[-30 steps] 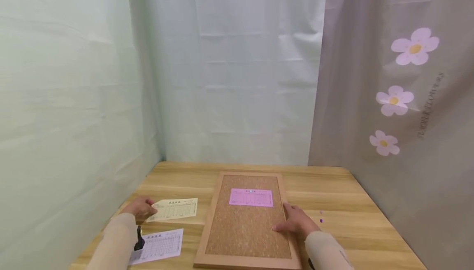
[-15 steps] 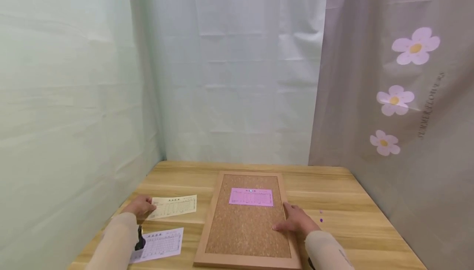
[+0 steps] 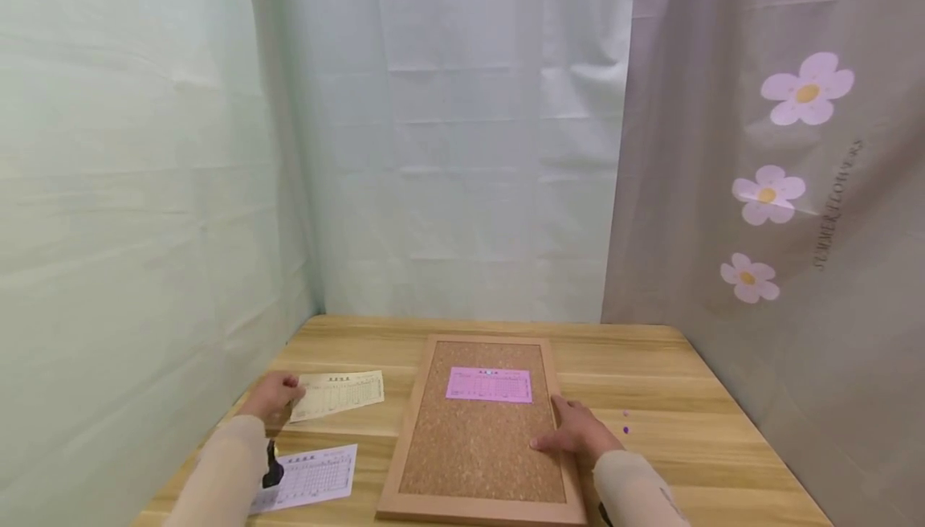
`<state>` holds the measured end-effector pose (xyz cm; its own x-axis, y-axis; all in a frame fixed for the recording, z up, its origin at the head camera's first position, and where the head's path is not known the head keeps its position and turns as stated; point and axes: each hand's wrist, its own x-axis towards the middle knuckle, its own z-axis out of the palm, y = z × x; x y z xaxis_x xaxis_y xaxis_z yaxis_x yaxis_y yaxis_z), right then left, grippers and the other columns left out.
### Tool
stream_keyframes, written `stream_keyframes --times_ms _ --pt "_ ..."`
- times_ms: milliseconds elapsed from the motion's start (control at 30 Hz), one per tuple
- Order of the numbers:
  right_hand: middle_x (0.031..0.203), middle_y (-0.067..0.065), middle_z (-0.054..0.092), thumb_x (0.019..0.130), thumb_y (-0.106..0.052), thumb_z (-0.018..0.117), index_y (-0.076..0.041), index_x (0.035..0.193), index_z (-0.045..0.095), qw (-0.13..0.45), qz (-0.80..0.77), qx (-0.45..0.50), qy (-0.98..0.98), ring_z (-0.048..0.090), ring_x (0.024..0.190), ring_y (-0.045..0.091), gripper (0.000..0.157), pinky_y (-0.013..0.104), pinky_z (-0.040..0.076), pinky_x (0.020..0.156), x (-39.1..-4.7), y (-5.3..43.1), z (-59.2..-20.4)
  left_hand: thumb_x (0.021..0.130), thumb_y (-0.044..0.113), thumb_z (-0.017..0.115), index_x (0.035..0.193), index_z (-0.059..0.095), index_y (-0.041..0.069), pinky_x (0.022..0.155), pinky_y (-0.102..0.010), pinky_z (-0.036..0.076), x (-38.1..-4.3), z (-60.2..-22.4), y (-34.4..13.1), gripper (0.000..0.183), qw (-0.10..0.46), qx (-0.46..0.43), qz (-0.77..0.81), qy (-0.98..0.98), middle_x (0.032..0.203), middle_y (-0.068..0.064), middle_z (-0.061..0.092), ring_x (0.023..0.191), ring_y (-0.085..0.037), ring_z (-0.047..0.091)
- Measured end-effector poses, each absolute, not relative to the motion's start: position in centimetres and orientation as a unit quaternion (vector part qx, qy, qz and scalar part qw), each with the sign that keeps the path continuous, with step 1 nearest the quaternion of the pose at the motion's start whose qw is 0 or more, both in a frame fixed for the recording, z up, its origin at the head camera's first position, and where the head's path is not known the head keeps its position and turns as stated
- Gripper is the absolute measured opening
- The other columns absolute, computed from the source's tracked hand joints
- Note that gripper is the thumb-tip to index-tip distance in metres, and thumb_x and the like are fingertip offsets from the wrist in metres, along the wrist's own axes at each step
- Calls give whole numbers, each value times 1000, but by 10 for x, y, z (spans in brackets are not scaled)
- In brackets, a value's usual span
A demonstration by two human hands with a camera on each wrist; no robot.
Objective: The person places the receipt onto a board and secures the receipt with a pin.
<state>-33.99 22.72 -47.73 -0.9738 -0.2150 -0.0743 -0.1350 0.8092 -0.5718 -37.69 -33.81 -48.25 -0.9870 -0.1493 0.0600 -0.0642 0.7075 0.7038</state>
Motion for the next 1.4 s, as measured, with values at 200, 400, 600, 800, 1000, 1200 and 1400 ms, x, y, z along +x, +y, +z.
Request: stream_keyframes --times_ms 200,400,600,800,1000,1200,1400 --pt "138 38 42 75 -43 86 6 150 33 71 -294 -90 949 43 126 52 104 64 35 102 -341 226 -481 92 5 66 84 58 -3 62 -35 40 -372 -463 -334 14 101 23 -362 -926 74 -7 52 71 -23 48" --pt "137 38 43 73 -45 87 6 150 33 64 -294 -89 950 44 126 52 107 65 34 103 -345 231 -487 94 10 65 91 60 -3 64 -34 42 -380 -450 -325 14 107 32 -393 -913 81 -9 58 75 -23 52" --pt "139 39 40 75 -43 86 6 150 31 72 -291 -80 951 41 127 54 105 66 32 104 -344 231 -477 96 11 64 94 59 -3 69 -35 47 -387 -440 -315 15 107 22 -421 -901 88 -11 60 82 -26 57" --pt "136 42 40 75 -43 86 9 148 32 63 -285 -88 952 41 126 57 105 67 32 103 -342 234 -477 96 10 63 94 59 -4 69 -34 47 -390 -431 -297 14 107 1 -437 -893 89 -12 61 82 -27 58" --pt "136 44 38 75 -45 85 9 149 31 74 -292 -85 950 41 125 58 107 68 31 103 -339 236 -481 96 9 63 95 61 -5 69 -32 47 -389 -426 -277 14 107 -14 -451 -886 90 -12 62 84 -29 60" --pt "137 42 39 76 -42 85 8 150 30 69 -301 -89 947 41 126 57 105 67 31 104 -337 234 -478 97 11 64 95 60 -2 73 -33 47 -389 -422 -259 14 103 -27 -479 -871 90 -9 62 89 -31 60" --pt "142 39 37 75 -38 87 4 152 29 78 -328 -83 938 40 128 53 105 66 32 104 -337 228 -479 98 14 64 95 61 0 71 -33 45 -384 -420 -248 14 98 -24 -476 -873 89 -7 61 85 -25 58"
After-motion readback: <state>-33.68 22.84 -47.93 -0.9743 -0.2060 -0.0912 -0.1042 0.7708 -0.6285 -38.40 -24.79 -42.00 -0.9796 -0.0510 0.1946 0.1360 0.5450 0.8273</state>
